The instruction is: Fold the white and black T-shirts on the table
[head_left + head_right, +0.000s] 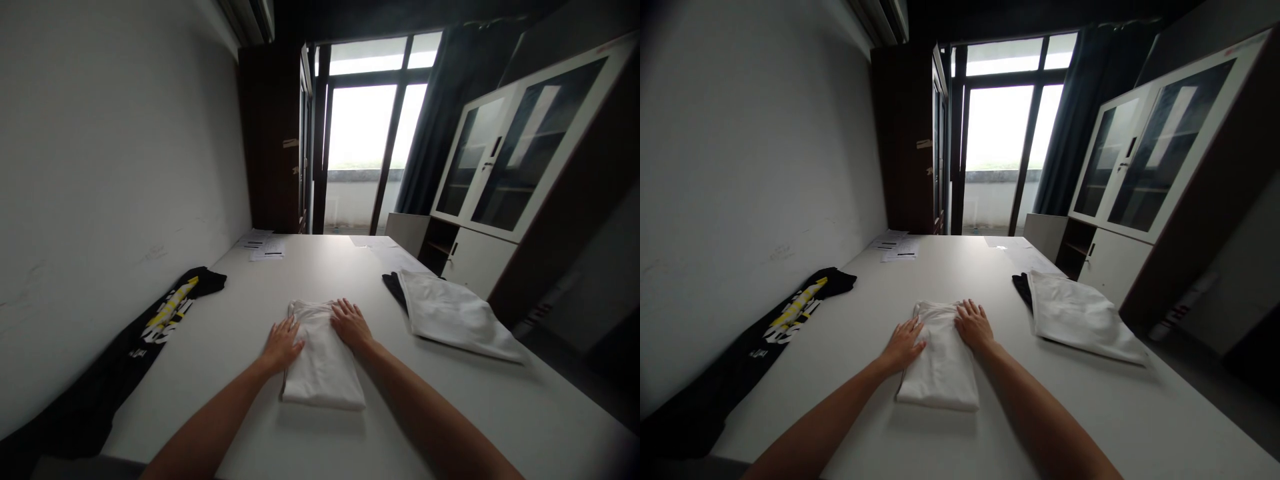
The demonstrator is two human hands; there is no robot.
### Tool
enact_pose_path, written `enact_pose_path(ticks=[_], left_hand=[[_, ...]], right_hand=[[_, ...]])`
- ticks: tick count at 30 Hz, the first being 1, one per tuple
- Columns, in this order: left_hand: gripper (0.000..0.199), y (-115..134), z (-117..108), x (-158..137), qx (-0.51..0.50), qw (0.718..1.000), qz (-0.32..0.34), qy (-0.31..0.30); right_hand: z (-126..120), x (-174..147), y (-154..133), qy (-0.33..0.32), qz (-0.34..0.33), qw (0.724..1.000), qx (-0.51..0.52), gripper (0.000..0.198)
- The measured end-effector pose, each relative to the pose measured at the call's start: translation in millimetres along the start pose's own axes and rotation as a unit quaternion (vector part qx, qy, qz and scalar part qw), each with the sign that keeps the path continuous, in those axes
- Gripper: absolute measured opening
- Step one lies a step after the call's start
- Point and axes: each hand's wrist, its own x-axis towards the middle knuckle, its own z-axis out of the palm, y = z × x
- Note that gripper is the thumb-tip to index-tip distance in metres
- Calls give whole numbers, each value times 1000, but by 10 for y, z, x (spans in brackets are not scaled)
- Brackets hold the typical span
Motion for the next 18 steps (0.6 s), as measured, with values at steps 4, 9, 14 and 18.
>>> enact_pose_path(ticks=[4, 9, 14, 18], left_hand=[[68, 7, -6, 0, -3, 1000, 2, 5], [68, 9, -18, -3, -7, 1000, 6, -4], [68, -2, -1, 4, -6, 1000, 6, 2], [67, 5, -14, -7, 0, 1000, 10, 4]], right_hand=[[47, -7, -72, -46, -71, 995, 48, 53], [57, 26, 47, -3, 39, 999, 18, 51], [-4, 0, 36, 4, -101, 991, 90, 43], [21, 28, 7, 27, -111, 985, 130, 35]])
